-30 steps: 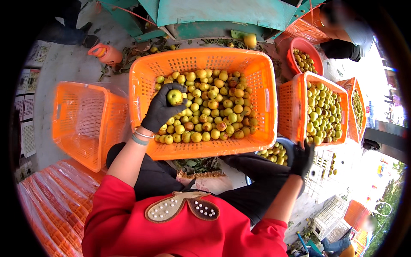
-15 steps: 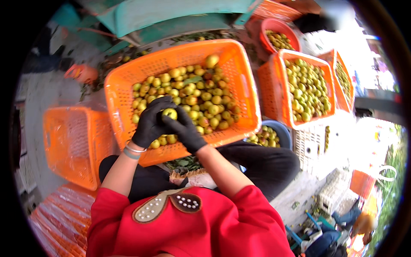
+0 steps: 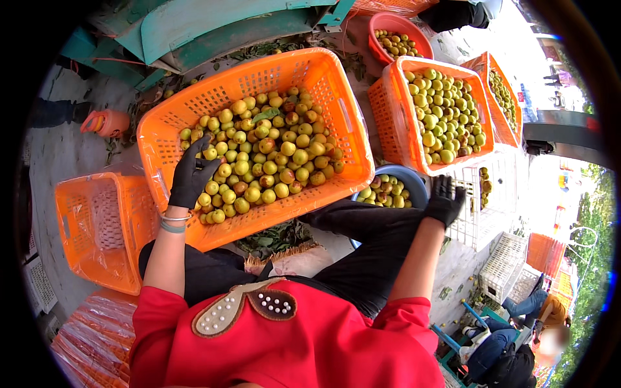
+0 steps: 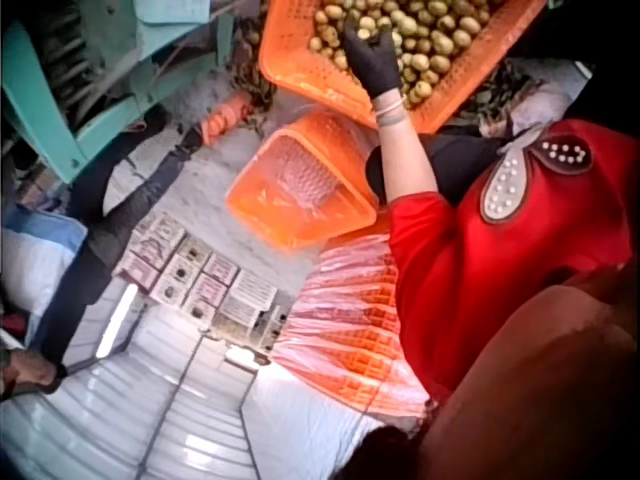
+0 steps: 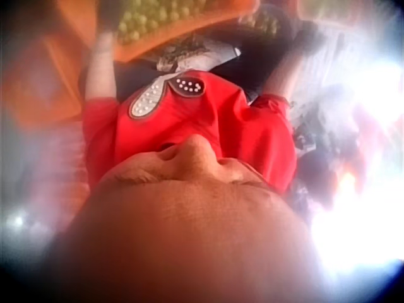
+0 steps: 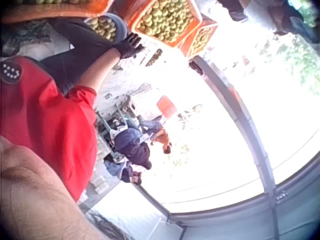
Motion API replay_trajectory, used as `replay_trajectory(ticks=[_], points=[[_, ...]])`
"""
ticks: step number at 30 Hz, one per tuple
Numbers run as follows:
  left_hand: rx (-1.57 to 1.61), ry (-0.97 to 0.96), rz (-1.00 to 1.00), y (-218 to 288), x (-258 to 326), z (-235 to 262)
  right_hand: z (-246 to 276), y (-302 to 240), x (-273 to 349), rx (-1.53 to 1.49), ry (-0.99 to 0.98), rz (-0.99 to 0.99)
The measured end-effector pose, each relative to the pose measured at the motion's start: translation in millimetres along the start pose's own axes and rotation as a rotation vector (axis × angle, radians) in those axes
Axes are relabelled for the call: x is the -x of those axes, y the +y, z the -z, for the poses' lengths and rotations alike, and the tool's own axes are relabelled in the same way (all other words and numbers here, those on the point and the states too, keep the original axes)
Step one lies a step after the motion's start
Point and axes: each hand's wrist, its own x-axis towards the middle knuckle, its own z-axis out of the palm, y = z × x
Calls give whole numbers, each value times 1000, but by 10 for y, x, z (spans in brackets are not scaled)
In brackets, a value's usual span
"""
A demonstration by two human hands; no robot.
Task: The person sits and sorts green plums from an orange basket into a blue bowl, picking them one by one and occasionally tossing them. The person wears black gloves and a red shirt while working at a fruit processing station.
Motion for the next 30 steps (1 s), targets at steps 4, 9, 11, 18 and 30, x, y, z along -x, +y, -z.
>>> replay_trajectory(ticks=[4,9,11,18,30], points=[[-308,-213,92,-191,69,64,199,741,-18,305,-63,-115],[-412,-437,208,-227,66,44,222,1179,-205,533,303,-55],[-314,-421,201,-246,41,24,337,1364,-295,649,362,-55],[-349,-379,208,-245,9,50,524,1796,-507,969,469,-51],[-372,-349,85,-316,47,43,-347,1761,619,1783,-982,408]])
